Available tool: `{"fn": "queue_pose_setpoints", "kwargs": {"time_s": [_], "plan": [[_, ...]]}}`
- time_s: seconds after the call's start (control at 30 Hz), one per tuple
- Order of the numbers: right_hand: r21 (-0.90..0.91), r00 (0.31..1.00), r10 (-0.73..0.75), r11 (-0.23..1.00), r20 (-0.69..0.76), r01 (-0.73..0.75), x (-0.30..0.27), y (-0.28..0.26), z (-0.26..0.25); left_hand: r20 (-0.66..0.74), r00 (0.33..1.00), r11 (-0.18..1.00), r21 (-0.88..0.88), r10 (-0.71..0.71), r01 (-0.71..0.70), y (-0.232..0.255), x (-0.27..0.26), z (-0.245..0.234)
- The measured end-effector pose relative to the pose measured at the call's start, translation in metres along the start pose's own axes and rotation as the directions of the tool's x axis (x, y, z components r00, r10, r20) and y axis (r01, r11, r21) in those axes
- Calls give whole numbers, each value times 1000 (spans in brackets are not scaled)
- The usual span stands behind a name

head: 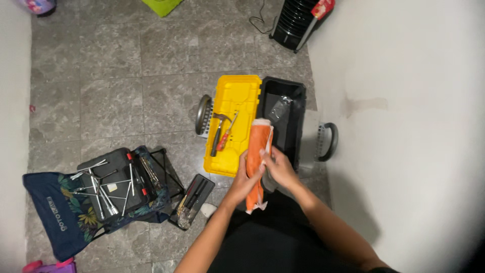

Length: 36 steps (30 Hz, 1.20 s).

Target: The person opens a yellow toolbox and transfers tools including wrenches, screwdrivers, and a hammer into a black tool bag. They then wipe a wrench with a cloth and place it back in the toolbox.

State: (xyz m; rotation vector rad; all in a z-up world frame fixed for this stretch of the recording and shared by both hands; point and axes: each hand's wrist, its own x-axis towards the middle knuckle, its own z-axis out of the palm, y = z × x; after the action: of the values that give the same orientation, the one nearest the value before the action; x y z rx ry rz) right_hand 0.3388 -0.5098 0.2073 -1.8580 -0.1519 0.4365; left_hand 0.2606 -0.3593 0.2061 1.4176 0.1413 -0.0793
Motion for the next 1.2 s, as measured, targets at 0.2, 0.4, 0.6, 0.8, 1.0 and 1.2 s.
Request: {"fn": "queue_pose_setpoints", "kwargs": {"time_s": [0.2, 0.4, 0.6, 0.8, 1.0, 1.2], "plan": [[-150, 999, -20, 989, -25, 16, 17, 20, -43, -39, 986, 961, -232, -161, 148, -19, 40, 4], [-91, 999, 3, 996, 53, 2, 26, 23, -48, 7, 972, 970, -62, -234, 234, -9, 63, -12], [53, 995, -25, 998, 99, 20, 39, 29, -45, 71, 971, 956, -172, -228, 237, -22, 87, -28], [15, 994, 75, 997, 77, -76, 64, 29, -57, 11, 961, 932, -244, -275, 269, -40, 102, -60], [40, 980, 58, 997, 192, -67, 85, 20, -58, -10, 939, 937, -61, -344, 343, -51, 116, -67], [-144, 933, 30, 989, 358, 23, 124, 1, -76, -286, 934, 963, -224, -214, 152, -51, 110, -58]]}}
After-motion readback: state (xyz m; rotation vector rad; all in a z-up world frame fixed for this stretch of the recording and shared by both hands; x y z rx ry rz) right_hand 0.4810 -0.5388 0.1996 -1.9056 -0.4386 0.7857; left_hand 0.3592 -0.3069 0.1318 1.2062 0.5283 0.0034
